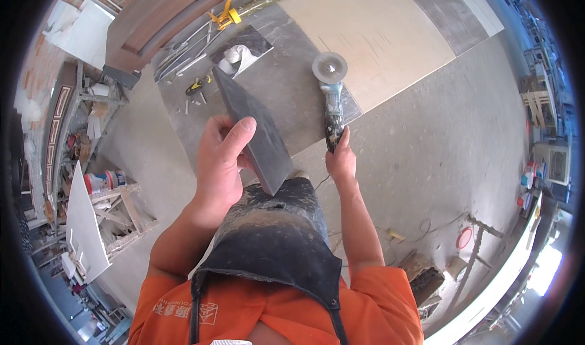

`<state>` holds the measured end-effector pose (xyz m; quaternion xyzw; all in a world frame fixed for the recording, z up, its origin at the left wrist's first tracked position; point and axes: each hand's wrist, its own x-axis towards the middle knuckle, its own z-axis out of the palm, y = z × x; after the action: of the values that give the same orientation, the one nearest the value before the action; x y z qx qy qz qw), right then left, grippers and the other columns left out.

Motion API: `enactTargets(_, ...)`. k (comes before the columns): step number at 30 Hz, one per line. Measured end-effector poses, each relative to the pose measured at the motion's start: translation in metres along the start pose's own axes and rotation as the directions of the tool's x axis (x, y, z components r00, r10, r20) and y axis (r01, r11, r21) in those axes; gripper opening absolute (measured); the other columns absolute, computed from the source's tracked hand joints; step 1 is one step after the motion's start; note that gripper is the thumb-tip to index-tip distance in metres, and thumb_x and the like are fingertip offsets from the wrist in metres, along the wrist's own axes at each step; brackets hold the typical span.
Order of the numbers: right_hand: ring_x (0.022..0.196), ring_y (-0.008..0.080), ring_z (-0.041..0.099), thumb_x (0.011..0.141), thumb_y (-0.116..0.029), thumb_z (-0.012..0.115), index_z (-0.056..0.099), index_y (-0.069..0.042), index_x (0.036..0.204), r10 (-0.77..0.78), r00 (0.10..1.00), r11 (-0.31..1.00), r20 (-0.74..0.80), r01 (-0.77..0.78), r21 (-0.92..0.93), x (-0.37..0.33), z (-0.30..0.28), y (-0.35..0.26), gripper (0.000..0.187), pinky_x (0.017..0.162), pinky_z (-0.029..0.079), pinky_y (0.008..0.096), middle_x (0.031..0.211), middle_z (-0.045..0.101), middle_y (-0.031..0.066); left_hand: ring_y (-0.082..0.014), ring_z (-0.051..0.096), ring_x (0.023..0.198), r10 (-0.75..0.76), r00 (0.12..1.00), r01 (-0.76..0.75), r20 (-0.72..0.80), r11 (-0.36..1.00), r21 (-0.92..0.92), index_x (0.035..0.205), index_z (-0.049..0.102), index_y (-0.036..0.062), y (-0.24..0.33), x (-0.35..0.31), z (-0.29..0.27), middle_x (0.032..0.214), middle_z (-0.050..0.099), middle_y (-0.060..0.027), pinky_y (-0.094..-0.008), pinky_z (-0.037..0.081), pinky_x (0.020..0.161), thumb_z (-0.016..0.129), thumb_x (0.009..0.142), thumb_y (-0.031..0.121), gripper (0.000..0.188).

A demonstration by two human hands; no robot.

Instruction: The person handles a dark rectangular stone slab, repeatedly aligns it against a larger curved stone piece, and uses an angle grinder to smooth the slab's edge. The person then places the slab on a workbench and continues to inspect and adjust its position.

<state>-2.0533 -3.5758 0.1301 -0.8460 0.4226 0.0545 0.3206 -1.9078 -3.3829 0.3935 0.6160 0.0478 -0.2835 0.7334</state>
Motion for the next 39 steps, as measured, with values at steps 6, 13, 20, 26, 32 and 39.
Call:
enactTargets(6, 0.107, 0.0462, 0.071, 0.088, -0.012, 0.066, 0.015, -0.006, 0.167, 0.051, 0.994, 0.978, 0.095, -0.03, -0.208, 0.043, -0.028, -0.03, 0.094, 0.093, 0.058, 0.054, 0.116, 0.072, 0.0293, -0.0143, 0.065, 0.067, 0.036, 0.998, -0.037, 0.043, 0.999, 0.023, 0.113, 0.05, -0.0026, 0.0, 0.009, -0.003, 0.094, 0.063, -0.01, -0.0276, 0.051, 0.05, 0.083, 0.093, 0.033, 0.053)
enactTargets(13, 0.146, 0.0396, 0.05, 0.08, -0.018, 0.089, 0.035, -0.007, 0.164, -0.621, 0.782, 0.721, 0.05, 0.546, 0.426, -0.108, -0.116, -0.138, 0.101, 0.117, 0.045, 0.049, 0.153, 0.054, 0.0238, -0.0133, 0.065, 0.062, 0.075, 0.986, -0.084, 0.148, 0.995, 0.056, 0.103, 0.061, -0.0023, 0.015, 0.065, -0.031, 0.083, 0.066, -0.0086, -0.0269, 0.051, 0.049, 0.081, 0.093, 0.04, 0.048)
enactTargets(20, 0.115, 0.0382, 0.072, 0.089, -0.009, 0.08, 0.062, -0.003, 0.144, -0.477, 0.838, 0.791, -0.265, 0.541, 0.284, -0.154, -0.08, -0.173, 0.058, 0.095, 0.058, 0.0402, 0.13, 0.069, 0.0222, -0.0141, 0.063, 0.064, 0.05, 0.974, -0.072, 0.222, 0.993, 0.092, 0.097, 0.064, 0.0029, 0.048, 0.113, -0.039, 0.085, 0.065, -0.0059, -0.0307, 0.053, 0.053, 0.075, 0.096, 0.044, 0.043)
enactTargets(26, 0.111, 0.0378, 0.072, 0.086, -0.005, 0.075, 0.066, -0.008, 0.14, -0.429, 0.842, 0.829, -0.327, 0.511, 0.227, -0.169, -0.061, -0.188, 0.055, 0.094, 0.06, 0.0417, 0.129, 0.071, 0.0181, -0.0157, 0.065, 0.091, 0.086, 0.972, -0.111, 0.219, 0.988, 0.103, 0.113, 0.062, 0.0071, 0.046, 0.106, -0.075, 0.104, 0.063, -0.0052, -0.035, 0.058, 0.066, 0.068, 0.103, 0.046, 0.041)
enactTargets(32, 0.12, 0.0397, 0.067, 0.079, -0.029, 0.088, 0.063, -0.005, 0.142, -0.642, 0.754, 0.715, -0.141, 0.654, 0.248, -0.2, -0.087, -0.238, 0.072, 0.104, 0.055, 0.0462, 0.136, 0.067, 0.0203, -0.0203, 0.051, 0.126, 0.248, 0.964, -0.257, 0.1, 0.961, 0.098, 0.147, 0.048, -0.0026, 0.014, 0.06, -0.119, 0.144, 0.052, -0.0141, -0.036, 0.037, 0.113, 0.068, 0.104, 0.033, 0.06)
enactTargets(39, 0.106, 0.0408, 0.067, 0.086, -0.04, 0.081, 0.067, -0.004, 0.119, -0.693, 0.693, 0.721, 0.202, 0.67, 0.174, -0.186, -0.015, -0.279, 0.051, 0.093, 0.056, 0.0481, 0.112, 0.067, 0.0188, -0.025, 0.067, 0.113, -0.041, 0.993, 0.079, 0.108, 0.924, -0.375, 0.14, 0.055, 0.0028, -0.023, 0.045, -0.207, 0.128, 0.066, -0.0111, -0.0404, 0.054, 0.097, 0.062, 0.104, 0.02, 0.04)
